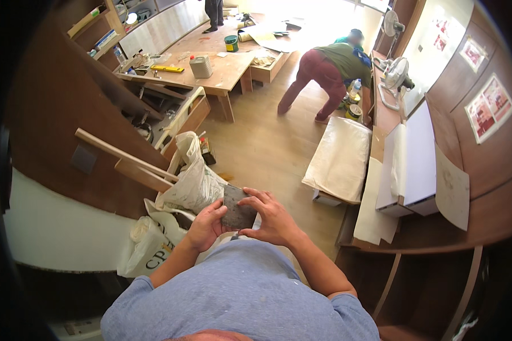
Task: The person picks up a paint roller and washes it under a running tap in a sink. They rinse the roller and their hands, then place the roller on a table.
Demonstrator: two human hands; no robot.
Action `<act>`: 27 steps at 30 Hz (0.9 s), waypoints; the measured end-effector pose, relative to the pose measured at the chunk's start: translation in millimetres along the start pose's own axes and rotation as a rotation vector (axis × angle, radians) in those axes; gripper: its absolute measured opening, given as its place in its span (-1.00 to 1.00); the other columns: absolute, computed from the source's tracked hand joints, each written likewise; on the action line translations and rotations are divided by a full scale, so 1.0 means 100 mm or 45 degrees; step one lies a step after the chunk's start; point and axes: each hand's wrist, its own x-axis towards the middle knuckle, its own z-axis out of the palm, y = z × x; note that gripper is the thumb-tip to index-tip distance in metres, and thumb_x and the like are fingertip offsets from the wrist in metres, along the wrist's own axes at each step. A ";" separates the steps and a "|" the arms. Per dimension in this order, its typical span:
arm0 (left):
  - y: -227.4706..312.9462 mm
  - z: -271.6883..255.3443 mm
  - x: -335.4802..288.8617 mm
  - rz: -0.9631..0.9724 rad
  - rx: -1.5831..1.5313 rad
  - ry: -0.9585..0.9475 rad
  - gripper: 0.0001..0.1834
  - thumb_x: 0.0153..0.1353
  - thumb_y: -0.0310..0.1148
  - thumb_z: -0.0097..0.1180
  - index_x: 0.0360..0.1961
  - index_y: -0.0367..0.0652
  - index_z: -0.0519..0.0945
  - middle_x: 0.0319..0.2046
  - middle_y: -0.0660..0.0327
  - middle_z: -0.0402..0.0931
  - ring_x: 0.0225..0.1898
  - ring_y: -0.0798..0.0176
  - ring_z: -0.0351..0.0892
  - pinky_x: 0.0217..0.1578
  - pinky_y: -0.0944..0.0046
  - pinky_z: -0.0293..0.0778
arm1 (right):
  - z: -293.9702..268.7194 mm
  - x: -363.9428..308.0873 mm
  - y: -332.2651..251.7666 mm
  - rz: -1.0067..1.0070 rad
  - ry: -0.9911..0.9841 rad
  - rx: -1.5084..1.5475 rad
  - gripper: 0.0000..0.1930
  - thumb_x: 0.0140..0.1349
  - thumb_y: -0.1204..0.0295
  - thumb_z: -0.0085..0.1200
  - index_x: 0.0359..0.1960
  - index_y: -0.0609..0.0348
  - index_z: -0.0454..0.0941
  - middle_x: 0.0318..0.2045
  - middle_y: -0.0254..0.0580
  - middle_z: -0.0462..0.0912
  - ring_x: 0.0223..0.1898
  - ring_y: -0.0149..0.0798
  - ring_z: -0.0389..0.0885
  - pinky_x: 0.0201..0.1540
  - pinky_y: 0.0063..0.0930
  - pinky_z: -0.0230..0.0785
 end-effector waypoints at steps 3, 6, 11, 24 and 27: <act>0.23 -0.19 0.68 0.007 -0.015 -0.026 -0.51 0.48 -0.29 -0.09 0.34 -0.28 0.25 0.16 0.06 0.45 0.13 0.16 0.55 0.08 0.08 0.58 | -0.14 0.49 0.45 0.031 0.064 0.057 -0.30 -0.15 0.20 0.51 0.10 -0.07 0.49 0.34 -0.15 0.34 0.28 0.07 0.36 0.28 -0.07 0.34; 0.54 -0.32 1.42 0.009 0.013 -0.083 -0.52 0.49 -0.29 -0.09 0.33 -0.29 0.28 0.15 0.06 0.46 0.10 0.17 0.57 0.06 0.09 0.60 | -0.45 1.06 0.76 0.127 0.072 0.063 -0.28 -0.19 0.27 0.54 0.11 -0.04 0.51 0.34 -0.11 0.36 0.33 0.00 0.33 0.30 -0.09 0.30; 1.20 -0.37 2.45 -0.007 0.029 -0.144 -0.51 0.48 -0.31 -0.07 0.35 -0.29 0.29 0.14 0.08 0.48 0.07 0.19 0.59 0.04 0.12 0.61 | -1.03 1.98 1.23 0.110 0.100 -0.090 -0.27 -0.21 0.24 0.56 0.10 -0.05 0.52 0.33 -0.12 0.37 0.28 0.05 0.36 0.27 -0.09 0.34; 2.49 -1.06 4.12 0.106 0.271 0.313 -0.55 0.46 -0.45 -0.10 0.33 -0.31 0.32 0.07 0.14 0.53 0.01 0.29 0.60 -0.04 0.22 0.66 | -1.36 4.51 2.50 -0.075 -0.179 0.057 -0.33 -0.18 0.29 0.52 0.07 -0.08 0.54 0.34 -0.22 0.35 0.29 0.03 0.31 0.31 -0.10 0.30; 2.71 -1.22 4.51 0.220 0.204 0.424 -0.55 0.46 -0.44 -0.08 0.32 -0.32 0.33 0.05 0.15 0.54 -0.01 0.29 0.61 -0.04 0.20 0.66 | -1.45 5.21 2.80 -0.207 -0.294 0.038 -0.34 -0.17 0.27 0.51 0.07 -0.09 0.54 0.33 -0.22 0.35 0.28 0.04 0.31 0.32 -0.09 0.29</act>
